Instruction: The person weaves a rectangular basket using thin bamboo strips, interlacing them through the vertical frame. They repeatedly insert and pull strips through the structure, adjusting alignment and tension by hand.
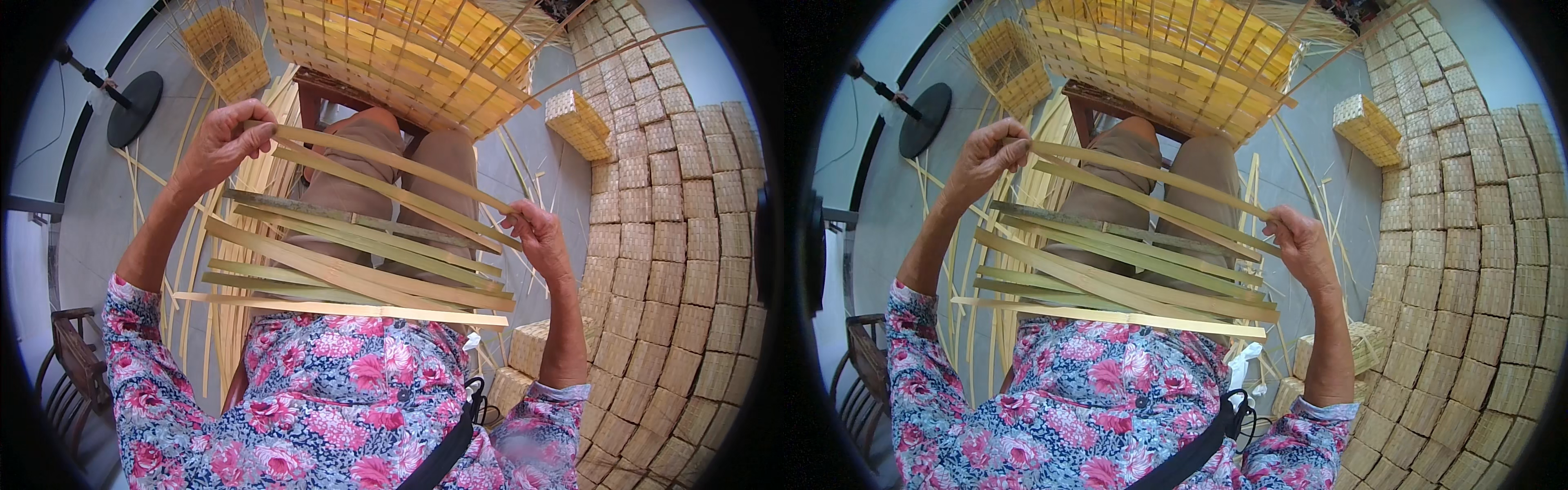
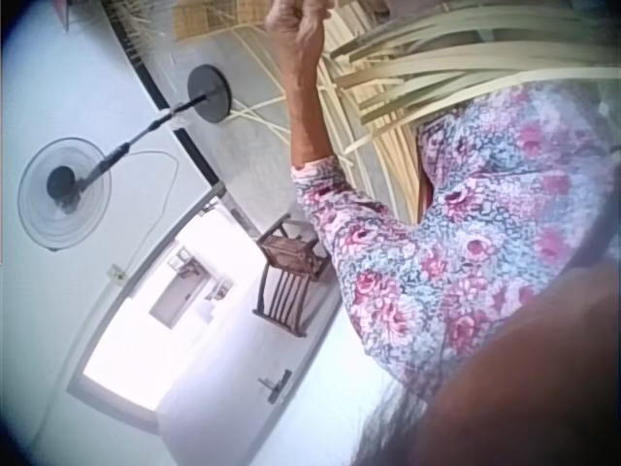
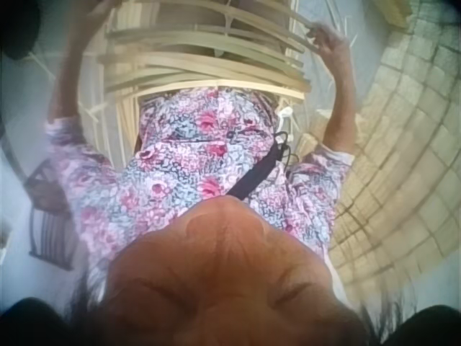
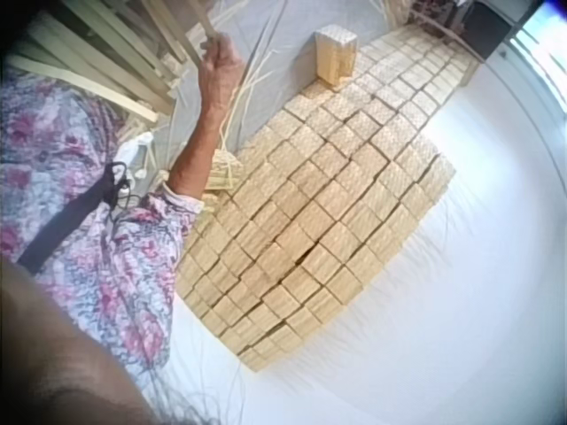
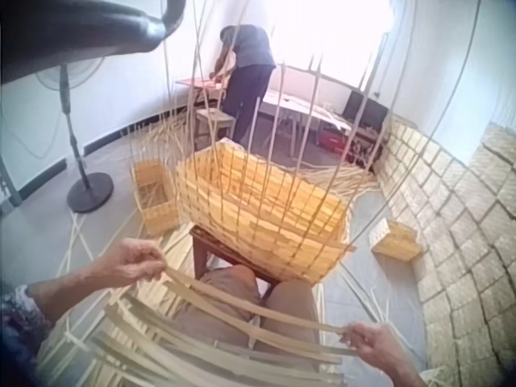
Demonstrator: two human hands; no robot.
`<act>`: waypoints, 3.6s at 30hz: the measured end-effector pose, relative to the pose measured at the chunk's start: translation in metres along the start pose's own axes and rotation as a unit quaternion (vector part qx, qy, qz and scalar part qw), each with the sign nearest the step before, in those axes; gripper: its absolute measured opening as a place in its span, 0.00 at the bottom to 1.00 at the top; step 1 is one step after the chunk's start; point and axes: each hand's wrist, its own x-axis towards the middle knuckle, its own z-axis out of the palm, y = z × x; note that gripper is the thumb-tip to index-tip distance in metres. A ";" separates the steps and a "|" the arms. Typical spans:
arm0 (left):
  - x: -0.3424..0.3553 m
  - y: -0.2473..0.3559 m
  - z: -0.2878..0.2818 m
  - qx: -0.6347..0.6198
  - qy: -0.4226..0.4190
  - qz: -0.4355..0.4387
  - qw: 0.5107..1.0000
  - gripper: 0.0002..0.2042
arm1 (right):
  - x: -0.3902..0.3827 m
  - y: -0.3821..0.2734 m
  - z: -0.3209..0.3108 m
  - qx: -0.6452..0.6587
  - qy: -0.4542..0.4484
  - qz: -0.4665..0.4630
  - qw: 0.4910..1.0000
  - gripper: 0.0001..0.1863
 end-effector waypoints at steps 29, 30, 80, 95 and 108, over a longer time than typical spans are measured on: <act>0.041 0.026 -0.005 -0.129 0.122 0.068 0.982 0.10 | -0.015 0.007 -0.013 0.138 0.129 -0.056 0.980 0.06; 0.045 0.033 -0.009 -0.134 0.144 0.097 0.976 0.11 | -0.015 -0.002 -0.014 0.149 0.166 -0.076 0.972 0.06; 0.137 0.141 -0.077 0.237 0.100 0.168 0.952 0.24 | 0.117 -0.075 0.006 0.331 0.303 -0.107 0.887 0.06; 0.123 0.202 -0.045 0.173 -0.093 0.191 0.962 0.16 | 0.125 -0.062 0.012 0.355 0.322 -0.137 0.867 0.05; 0.161 0.211 -0.002 0.278 -0.149 0.115 0.942 0.39 | 0.127 -0.064 0.015 0.332 0.319 -0.140 0.877 0.05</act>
